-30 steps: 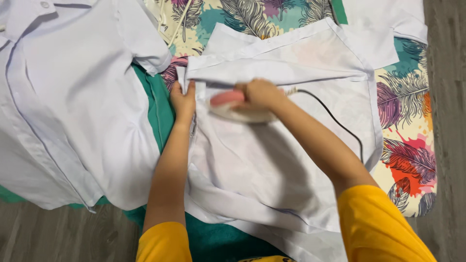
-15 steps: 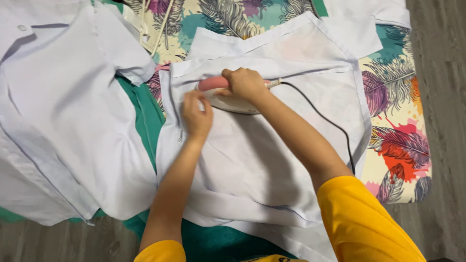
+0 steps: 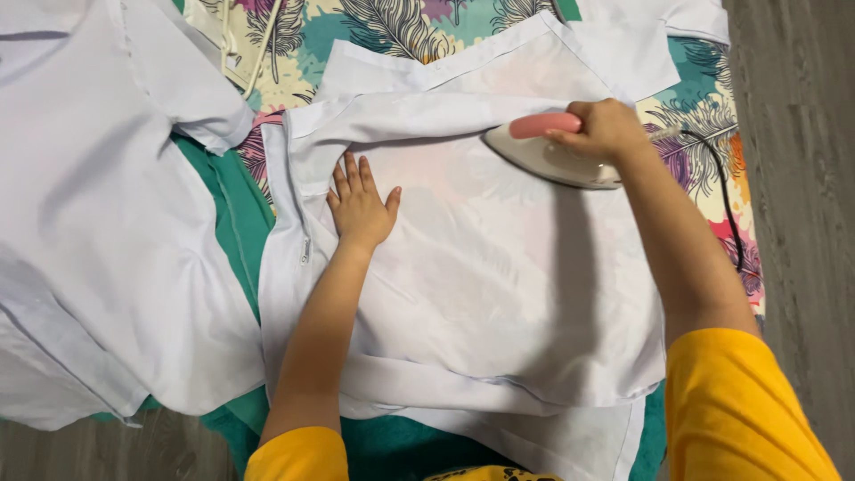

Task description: The person irons a white shirt on a patterned ironing board, smoothing the collar, sleeves, and body sections. The shirt is flipped and repositioned multiple times to iron different areas, then placed on a hanger at the end.

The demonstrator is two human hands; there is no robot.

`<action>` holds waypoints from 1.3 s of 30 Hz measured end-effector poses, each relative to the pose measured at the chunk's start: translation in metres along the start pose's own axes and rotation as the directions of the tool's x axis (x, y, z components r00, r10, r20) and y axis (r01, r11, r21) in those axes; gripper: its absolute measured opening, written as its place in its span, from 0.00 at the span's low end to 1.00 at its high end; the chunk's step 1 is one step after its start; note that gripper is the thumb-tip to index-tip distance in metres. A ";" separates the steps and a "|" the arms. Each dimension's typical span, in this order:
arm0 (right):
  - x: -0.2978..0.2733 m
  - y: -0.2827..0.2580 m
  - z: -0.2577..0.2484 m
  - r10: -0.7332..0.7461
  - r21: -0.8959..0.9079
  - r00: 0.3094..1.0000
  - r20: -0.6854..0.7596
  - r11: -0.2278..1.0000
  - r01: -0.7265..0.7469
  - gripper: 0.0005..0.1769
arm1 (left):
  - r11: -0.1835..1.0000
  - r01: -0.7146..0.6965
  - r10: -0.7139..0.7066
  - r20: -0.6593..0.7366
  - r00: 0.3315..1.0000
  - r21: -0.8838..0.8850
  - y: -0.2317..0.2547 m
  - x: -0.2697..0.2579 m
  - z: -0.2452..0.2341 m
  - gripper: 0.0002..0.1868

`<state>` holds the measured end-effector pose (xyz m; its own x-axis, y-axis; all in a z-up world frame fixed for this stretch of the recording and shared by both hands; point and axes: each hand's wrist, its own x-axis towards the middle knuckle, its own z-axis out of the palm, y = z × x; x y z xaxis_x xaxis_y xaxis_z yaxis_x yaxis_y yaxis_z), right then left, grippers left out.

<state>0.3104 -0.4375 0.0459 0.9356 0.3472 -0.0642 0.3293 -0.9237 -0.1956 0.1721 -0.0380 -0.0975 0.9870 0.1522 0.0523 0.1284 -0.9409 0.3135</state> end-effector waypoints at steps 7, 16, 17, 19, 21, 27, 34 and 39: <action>0.026 -0.098 0.034 -0.248 -0.045 0.968 -0.047 0.968 0.246 0.33 | 1.000 -0.026 0.026 0.033 0.999 0.003 -0.004 0.003 0.002 0.48; 0.013 -0.039 0.019 -0.051 -0.011 0.997 -0.052 0.999 0.051 0.36 | 0.999 -0.018 0.013 0.114 0.993 0.037 -0.008 0.005 0.001 0.48; 0.009 -0.020 0.014 -0.023 -0.031 0.997 -0.078 0.999 0.020 0.36 | 0.999 -0.014 0.010 0.114 0.993 0.032 -0.007 0.005 0.000 0.49; -0.007 0.015 0.006 0.072 -0.060 0.993 -0.092 0.995 -0.078 0.36 | 1.000 -0.008 0.005 0.119 0.993 0.021 -0.005 0.003 -0.002 0.51; -0.024 0.048 -0.004 0.177 -0.071 0.982 -0.066 0.981 -0.181 0.38 | 0.999 -0.004 -0.001 0.135 0.991 0.039 -0.002 0.005 -0.005 0.52; -0.079 0.088 -0.019 0.281 -0.068 0.959 -0.036 0.957 -0.283 0.40 | 0.999 0.001 -0.009 0.162 0.987 0.051 0.004 0.004 -0.018 0.53; -0.125 0.094 -0.014 0.230 -0.188 0.971 0.066 0.959 -0.214 0.42 | 0.994 0.029 -0.055 0.252 0.966 0.103 0.008 0.009 -0.025 0.56; -0.083 0.108 -0.016 0.214 -0.222 0.976 -0.049 0.950 -0.219 0.41 | 0.996 0.010 -0.029 0.217 0.976 0.090 0.006 0.007 -0.021 0.57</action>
<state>0.2701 -0.5688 0.0457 0.9894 0.1335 -0.0568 0.1362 -0.9896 0.0453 0.1781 -0.0364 -0.0751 0.9803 0.1105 -0.1638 0.1464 -0.9628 0.2271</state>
